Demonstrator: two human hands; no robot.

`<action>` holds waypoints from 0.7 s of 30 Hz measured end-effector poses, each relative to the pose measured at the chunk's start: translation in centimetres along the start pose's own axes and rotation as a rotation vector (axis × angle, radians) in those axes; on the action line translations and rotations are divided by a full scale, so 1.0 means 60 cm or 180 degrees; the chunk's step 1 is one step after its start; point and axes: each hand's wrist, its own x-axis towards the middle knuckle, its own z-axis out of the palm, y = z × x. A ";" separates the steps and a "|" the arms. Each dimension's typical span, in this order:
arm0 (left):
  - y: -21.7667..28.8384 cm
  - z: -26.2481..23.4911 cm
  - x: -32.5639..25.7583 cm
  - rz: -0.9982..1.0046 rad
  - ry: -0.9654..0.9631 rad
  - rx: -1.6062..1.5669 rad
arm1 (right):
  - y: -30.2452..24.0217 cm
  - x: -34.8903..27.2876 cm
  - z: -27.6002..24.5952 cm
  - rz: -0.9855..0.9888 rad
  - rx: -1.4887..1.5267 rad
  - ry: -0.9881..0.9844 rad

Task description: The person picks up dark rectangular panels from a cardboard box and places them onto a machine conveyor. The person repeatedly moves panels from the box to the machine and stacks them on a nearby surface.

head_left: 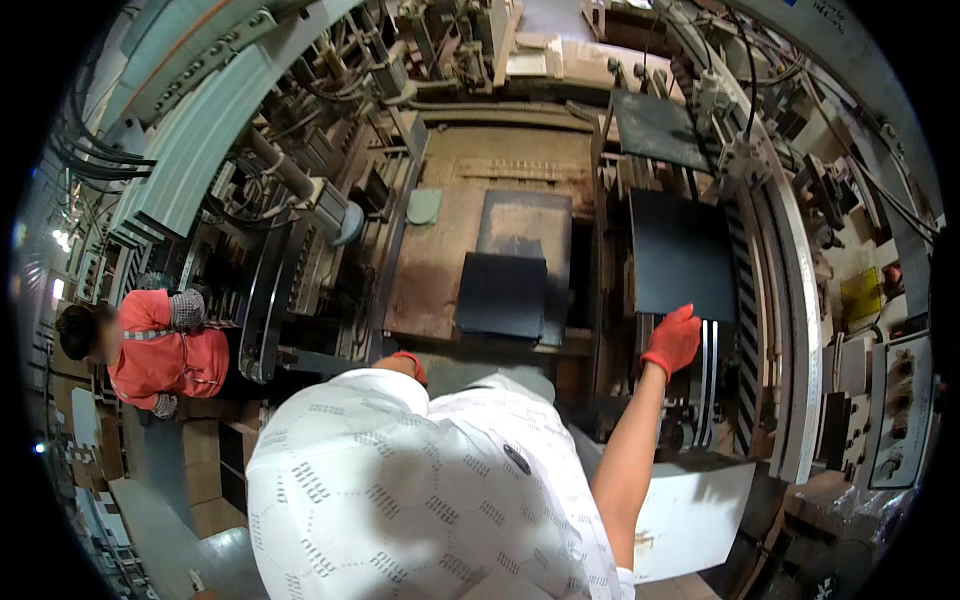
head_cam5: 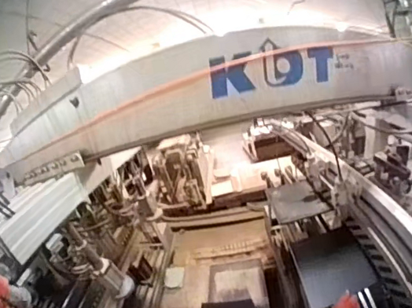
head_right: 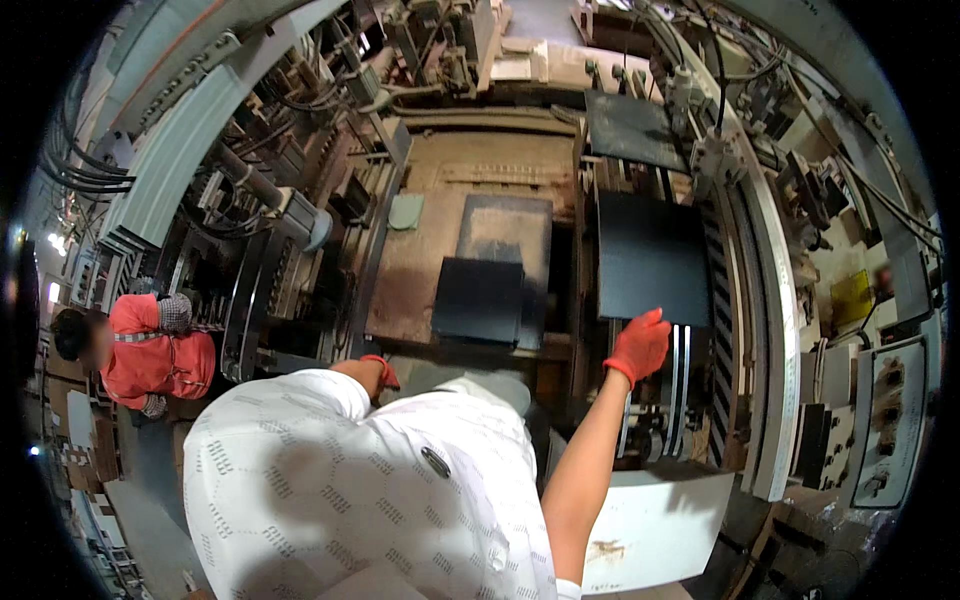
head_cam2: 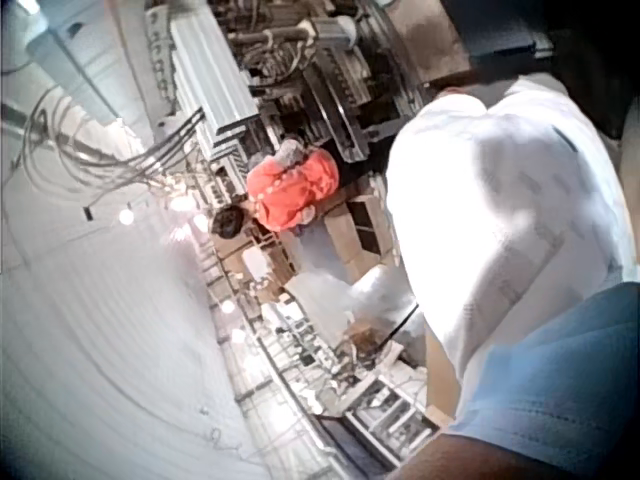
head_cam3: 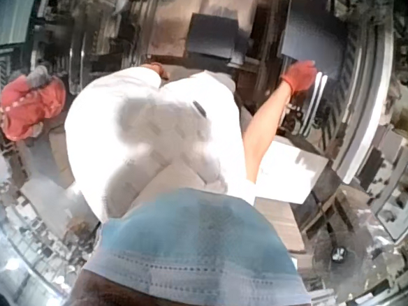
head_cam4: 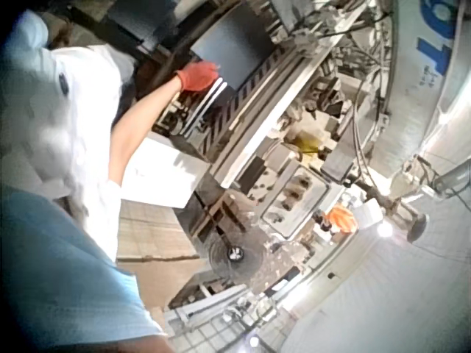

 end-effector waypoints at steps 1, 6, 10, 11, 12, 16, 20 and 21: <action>-0.006 -0.003 0.003 -0.0011 0.0014 -0.0160 | -0.001 0.003 0.003 -0.0014 -0.0070 0.0016; 0.032 -0.039 0.155 0.0656 0.0638 -0.0087 | -0.031 0.002 0.002 -0.0020 -0.0219 -0.0019; 0.120 -0.049 0.256 0.1656 0.1663 0.0007 | -0.038 0.005 0.016 -0.0073 -0.0482 -0.0034; 0.174 -0.077 0.227 0.1281 0.0965 -0.0994 | -0.027 0.005 0.011 0.0015 -0.0641 0.0035; 0.240 -0.129 0.151 0.0778 0.0476 -0.1887 | -0.012 0.000 -0.003 0.0162 -0.0781 0.0163; 0.246 -0.080 0.173 -0.0161 0.0763 -0.3584 | -0.012 0.005 0.021 -0.0109 -0.0992 0.0007; 0.240 -0.013 0.287 -0.0644 0.1241 -0.4110 | 0.041 0.015 0.034 -0.0311 -0.1028 0.0011; 0.244 -0.024 0.286 -0.0776 0.1505 -0.4152 | 0.054 0.015 0.032 -0.0452 -0.0972 0.0097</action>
